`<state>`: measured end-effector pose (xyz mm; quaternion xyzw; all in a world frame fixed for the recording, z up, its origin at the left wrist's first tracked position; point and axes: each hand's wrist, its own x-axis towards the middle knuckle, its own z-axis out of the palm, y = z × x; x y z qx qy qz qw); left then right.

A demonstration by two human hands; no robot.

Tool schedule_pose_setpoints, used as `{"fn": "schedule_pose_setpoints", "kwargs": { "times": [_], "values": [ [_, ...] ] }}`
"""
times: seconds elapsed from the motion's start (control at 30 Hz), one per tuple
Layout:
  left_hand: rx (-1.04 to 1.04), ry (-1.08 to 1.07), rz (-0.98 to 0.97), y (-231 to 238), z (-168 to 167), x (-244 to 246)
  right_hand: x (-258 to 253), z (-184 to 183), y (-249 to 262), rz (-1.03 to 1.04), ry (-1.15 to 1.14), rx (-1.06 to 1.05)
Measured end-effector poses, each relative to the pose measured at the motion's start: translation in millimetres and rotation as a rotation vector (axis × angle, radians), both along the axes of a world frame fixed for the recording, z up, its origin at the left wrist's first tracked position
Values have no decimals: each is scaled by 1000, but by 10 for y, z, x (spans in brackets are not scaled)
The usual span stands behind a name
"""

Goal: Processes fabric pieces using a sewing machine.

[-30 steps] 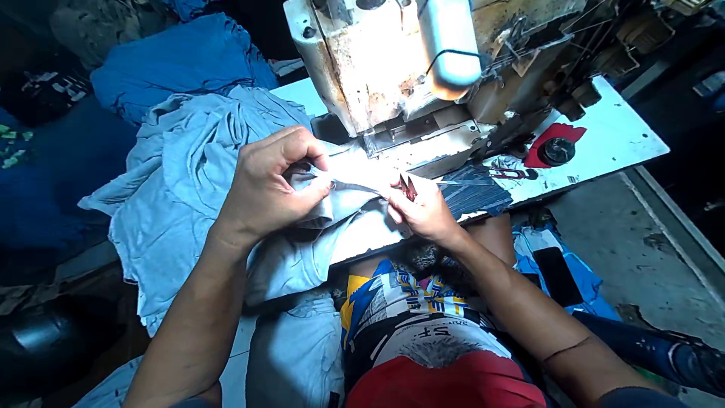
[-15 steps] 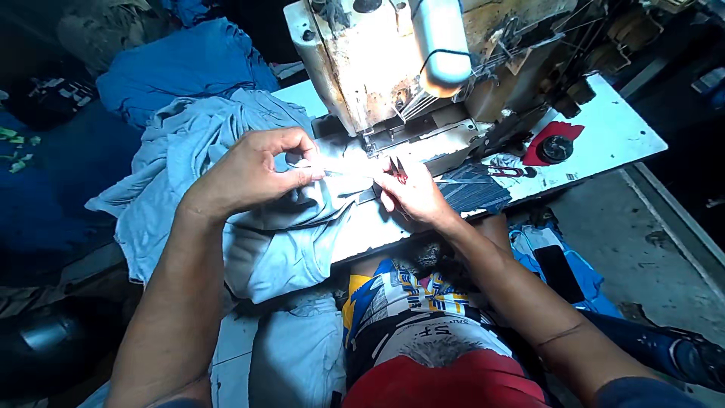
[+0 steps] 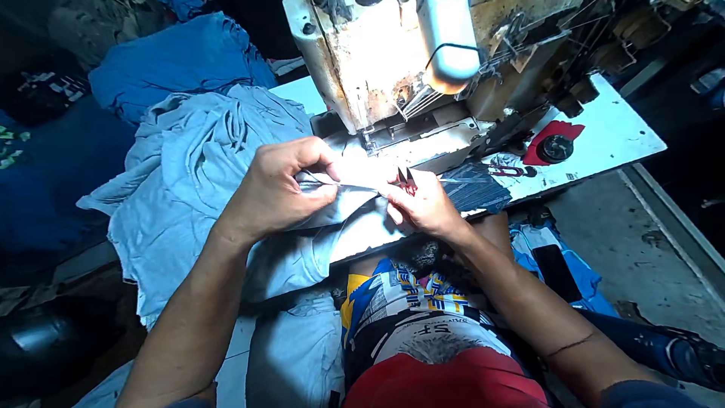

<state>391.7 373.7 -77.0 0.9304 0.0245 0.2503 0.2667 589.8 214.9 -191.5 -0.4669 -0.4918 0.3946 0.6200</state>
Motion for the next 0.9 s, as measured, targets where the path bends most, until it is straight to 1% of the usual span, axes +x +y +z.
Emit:
{"fn": "schedule_pose_setpoints", "kwargs": {
  "times": [0.17, 0.37, 0.47, 0.53, 0.6, 0.73, 0.8, 0.83, 0.9],
  "values": [
    [13, 10, -16, -42, -146, 61, -76, -118, -66, -69, 27, 24],
    [105, 3, -2, 59, -141, 189, -29, -100, 91, -95, 16, 37],
    [136, 42, 22, 95, -133, 213, -39, -108, 157, -125, 4, 42],
    [211, 106, 64, 147, -123, 197, -50, -107, 180, -137, 1, 39],
    [295, 222, 102, 257, -90, 136, -56, -119, 187, -141, -6, 36],
    [338, 458, 113, 646, -52, -85, -59, -134, 187, -161, -35, -1],
    [291, 507, 101, 802, -56, -182, -51, -131, 182, -167, -61, -17],
    [225, 494, 97, 827, -47, -219, -41, -127, 191, -165, -76, -20],
    [74, 390, 92, 787, -31, -260, -10, -121, 207, -148, -109, -21]
  ]
}}
